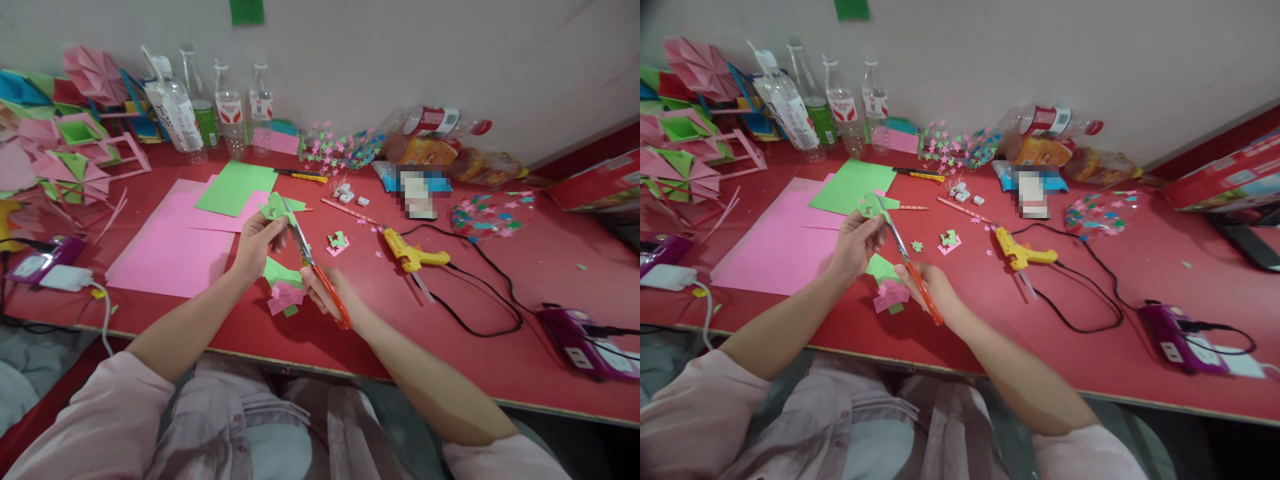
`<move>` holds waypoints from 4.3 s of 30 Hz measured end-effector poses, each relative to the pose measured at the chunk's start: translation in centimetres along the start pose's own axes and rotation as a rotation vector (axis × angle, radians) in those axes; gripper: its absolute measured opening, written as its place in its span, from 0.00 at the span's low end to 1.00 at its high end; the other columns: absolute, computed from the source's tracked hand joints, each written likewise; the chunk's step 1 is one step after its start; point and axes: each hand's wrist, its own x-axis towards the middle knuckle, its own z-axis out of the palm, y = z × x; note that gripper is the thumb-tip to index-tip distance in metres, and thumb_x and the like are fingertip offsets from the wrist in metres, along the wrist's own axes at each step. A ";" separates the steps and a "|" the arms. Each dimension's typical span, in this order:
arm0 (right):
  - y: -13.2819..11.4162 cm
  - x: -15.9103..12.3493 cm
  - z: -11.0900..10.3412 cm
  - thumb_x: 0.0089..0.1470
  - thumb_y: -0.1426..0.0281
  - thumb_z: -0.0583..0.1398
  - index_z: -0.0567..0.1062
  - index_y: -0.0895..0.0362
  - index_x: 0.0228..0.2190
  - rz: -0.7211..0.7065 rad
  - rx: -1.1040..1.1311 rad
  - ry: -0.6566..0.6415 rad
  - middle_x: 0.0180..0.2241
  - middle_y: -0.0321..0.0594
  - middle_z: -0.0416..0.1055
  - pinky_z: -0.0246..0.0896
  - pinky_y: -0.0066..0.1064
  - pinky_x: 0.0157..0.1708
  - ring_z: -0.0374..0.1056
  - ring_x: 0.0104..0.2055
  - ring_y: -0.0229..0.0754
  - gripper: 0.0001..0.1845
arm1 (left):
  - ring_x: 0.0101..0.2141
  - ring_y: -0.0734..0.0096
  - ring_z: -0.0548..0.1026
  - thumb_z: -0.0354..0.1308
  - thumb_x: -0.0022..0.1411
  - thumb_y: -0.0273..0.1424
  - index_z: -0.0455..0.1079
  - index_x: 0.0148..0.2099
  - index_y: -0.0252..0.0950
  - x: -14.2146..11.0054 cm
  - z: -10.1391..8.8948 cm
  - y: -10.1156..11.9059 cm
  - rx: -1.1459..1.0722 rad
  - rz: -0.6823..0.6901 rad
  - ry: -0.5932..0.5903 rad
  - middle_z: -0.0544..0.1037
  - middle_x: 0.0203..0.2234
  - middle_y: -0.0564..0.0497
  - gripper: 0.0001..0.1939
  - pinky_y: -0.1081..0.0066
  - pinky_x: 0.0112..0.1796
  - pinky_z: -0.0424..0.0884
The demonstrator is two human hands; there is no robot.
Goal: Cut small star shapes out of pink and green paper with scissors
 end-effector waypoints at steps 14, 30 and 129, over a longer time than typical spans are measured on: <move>-0.3 -0.1 -0.2 0.51 0.36 0.51 0.57 0.53 0.20 0.001 -0.032 0.017 0.13 0.27 0.48 0.42 0.28 0.17 0.47 0.15 0.32 0.33 | 0.12 0.84 0.63 0.65 0.48 0.37 0.68 0.26 0.37 0.1 -0.1 0.2 -0.003 -0.006 0.009 0.69 0.11 0.60 0.11 0.80 0.14 0.56; -0.8 0.3 -0.5 0.46 0.39 0.58 0.57 0.53 0.18 0.130 0.070 -0.035 0.11 0.26 0.50 0.46 0.26 0.13 0.49 0.13 0.31 0.32 | 0.18 0.83 0.69 0.61 0.52 0.32 0.64 0.29 0.38 0.9 -0.7 0.5 0.048 0.095 0.088 0.72 0.18 0.60 0.08 0.79 0.22 0.67; 0.1 0.8 -1.9 0.49 0.39 0.56 0.58 0.53 0.19 0.127 -0.111 -0.052 0.15 0.29 0.51 0.40 0.27 0.15 0.47 0.16 0.31 0.31 | 0.16 0.84 0.58 0.57 0.47 0.27 0.62 0.22 0.37 1.5 -1.4 1.7 0.095 -0.006 0.001 0.64 0.13 0.58 0.06 0.80 0.17 0.52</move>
